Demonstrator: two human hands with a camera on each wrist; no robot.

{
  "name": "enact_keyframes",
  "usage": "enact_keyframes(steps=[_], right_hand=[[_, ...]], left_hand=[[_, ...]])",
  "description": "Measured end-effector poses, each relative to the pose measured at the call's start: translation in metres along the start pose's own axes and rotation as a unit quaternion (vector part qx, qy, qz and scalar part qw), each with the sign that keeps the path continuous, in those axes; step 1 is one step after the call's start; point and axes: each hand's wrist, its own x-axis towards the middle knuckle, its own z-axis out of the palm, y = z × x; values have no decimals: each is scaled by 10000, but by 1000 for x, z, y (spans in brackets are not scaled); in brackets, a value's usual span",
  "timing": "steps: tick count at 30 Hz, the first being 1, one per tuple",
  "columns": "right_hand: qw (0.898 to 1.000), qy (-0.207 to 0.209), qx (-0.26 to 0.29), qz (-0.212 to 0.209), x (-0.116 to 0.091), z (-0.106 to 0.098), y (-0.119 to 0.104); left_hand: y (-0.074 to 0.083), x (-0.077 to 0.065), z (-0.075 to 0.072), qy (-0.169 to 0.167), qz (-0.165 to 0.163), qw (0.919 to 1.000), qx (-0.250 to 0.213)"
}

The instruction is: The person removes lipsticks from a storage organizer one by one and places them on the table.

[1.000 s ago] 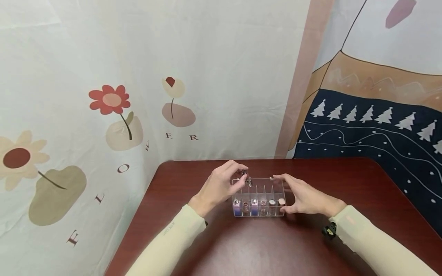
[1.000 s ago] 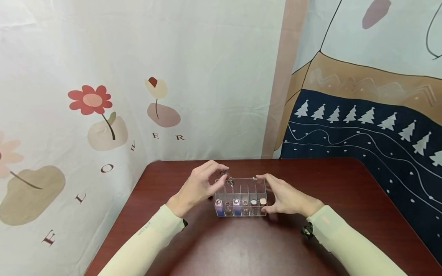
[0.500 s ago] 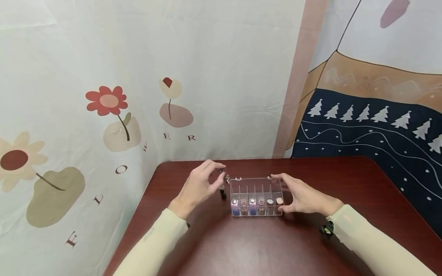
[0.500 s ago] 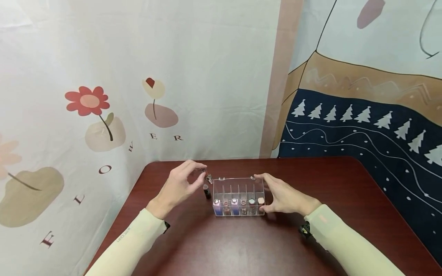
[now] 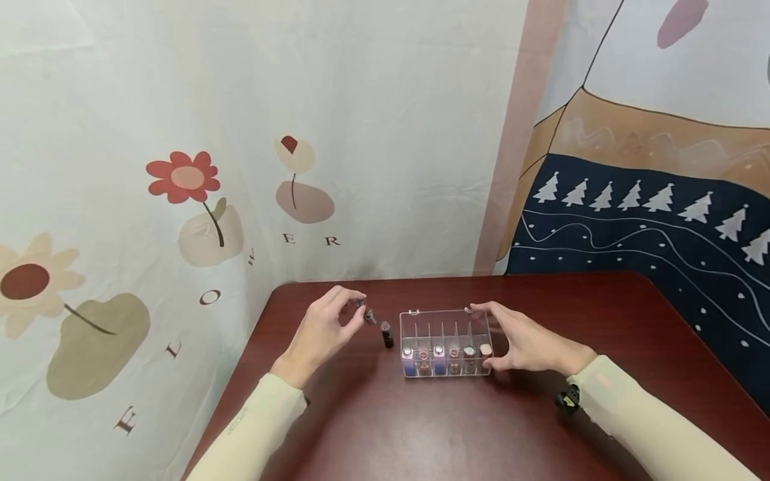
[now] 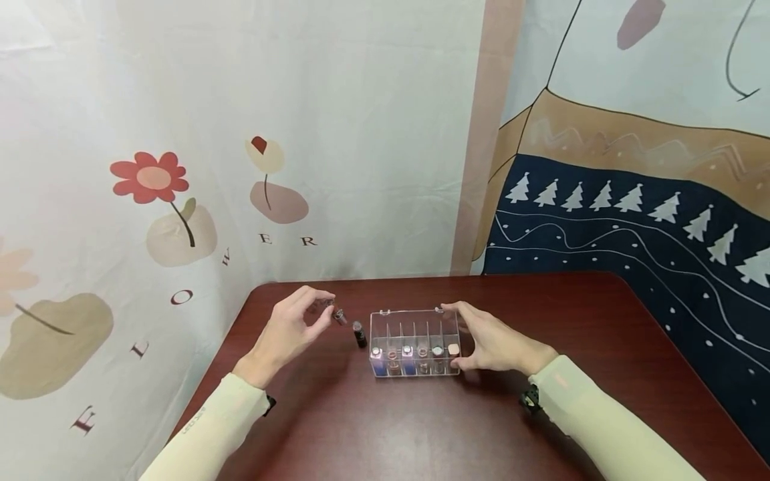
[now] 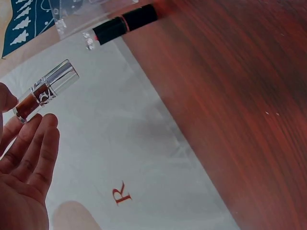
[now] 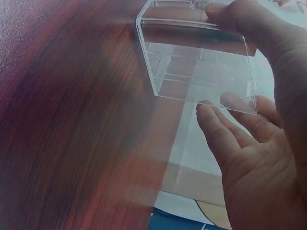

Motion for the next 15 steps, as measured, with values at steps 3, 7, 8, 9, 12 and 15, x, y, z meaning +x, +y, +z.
enact_keyframes(steps=[3,7,8,9,12,15], right_hand=[[10000,-20,-7,16,1,0,0],[10000,-59,-15,57,2,1,0],[10000,-62,-20,61,2,1,0],[10000,-67,-17,67,2,1,0],[9999,-78,-11,105,1,0,0],[9999,-68,-27,131,0,-2,-1]], left_hand=[[-3,-4,-1,-89,-174,9998,39],[-8,-10,-1,-205,-285,9993,93],[-9,-11,0,-236,-303,9992,99],[-10,-12,0,-263,-309,9991,118],[-14,-14,3,-347,-323,9988,151],[-17,-15,7,-460,-375,9981,181]])
